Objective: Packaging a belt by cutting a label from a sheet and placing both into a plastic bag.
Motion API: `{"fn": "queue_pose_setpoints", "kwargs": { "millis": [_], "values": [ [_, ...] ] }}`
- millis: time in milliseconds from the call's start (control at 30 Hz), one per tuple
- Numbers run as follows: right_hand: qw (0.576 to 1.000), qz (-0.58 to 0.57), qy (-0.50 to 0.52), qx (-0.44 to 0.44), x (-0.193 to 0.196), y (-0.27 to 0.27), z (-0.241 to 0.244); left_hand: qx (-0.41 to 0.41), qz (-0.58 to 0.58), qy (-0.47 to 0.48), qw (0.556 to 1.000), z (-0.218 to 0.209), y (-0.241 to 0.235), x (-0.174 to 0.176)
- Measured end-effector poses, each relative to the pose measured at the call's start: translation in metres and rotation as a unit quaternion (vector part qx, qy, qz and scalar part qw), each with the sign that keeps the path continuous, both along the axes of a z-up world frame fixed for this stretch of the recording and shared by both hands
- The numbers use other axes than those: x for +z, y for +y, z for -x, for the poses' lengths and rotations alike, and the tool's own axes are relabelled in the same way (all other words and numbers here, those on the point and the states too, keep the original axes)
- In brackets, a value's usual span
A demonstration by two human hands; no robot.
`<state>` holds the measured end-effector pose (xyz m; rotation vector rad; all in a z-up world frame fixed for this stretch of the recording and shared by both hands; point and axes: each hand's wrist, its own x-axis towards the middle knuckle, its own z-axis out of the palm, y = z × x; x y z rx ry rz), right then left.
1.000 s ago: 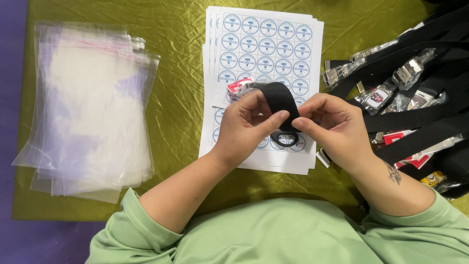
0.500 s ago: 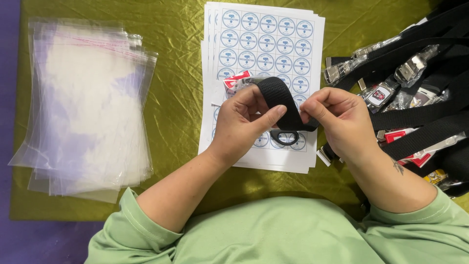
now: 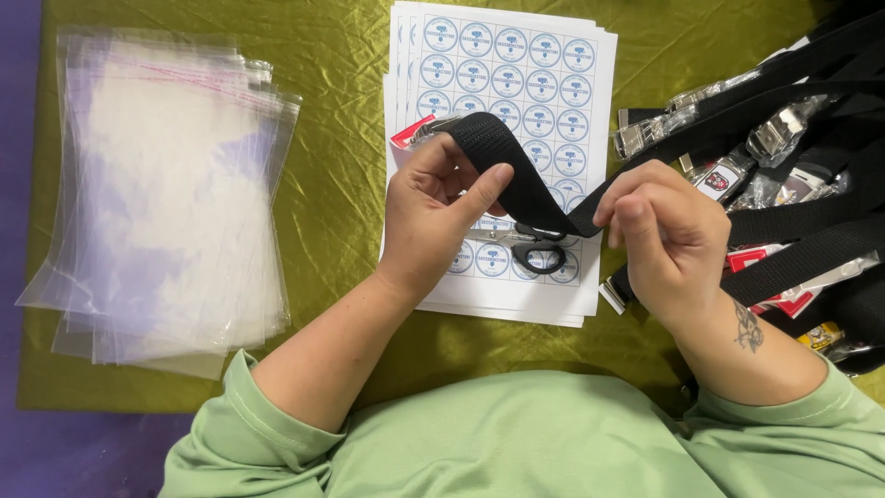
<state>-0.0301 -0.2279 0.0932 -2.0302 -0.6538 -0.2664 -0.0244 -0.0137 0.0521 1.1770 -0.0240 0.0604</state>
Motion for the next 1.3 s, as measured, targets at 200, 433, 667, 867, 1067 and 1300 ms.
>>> {"fn": "queue_pose_setpoints", "kwargs": {
  "millis": [200, 433, 667, 867, 1067, 1300],
  "values": [
    [0.998, 0.038, 0.058, 0.0, -0.012, 0.0, 0.001, -0.022, 0.013, 0.018, 0.999, 0.008, -0.008, 0.003],
    [0.991, -0.038, 0.129, -0.009, -0.022, -0.004, -0.003, -0.055, -0.011, 0.036, 0.998, 0.012, -0.014, -0.002],
    [0.986, -0.047, 0.154, -0.041, -0.015, -0.004, -0.008, -0.047, -0.018, 0.031, 0.998, 0.012, -0.011, 0.006],
    [0.984, -0.054, 0.167, -0.024, -0.016, -0.002, -0.007, -0.057, -0.023, 0.022, 0.998, 0.012, -0.013, -0.003],
    [0.984, -0.048, 0.171, -0.025, -0.023, -0.006, -0.009, -0.058, -0.042, 0.017, 0.997, 0.011, -0.014, -0.014],
    [0.996, 0.029, 0.079, 0.025, 0.003, -0.012, -0.005, 0.023, -0.056, -0.024, 0.998, 0.0, 0.0, 0.003]
  ]
}}
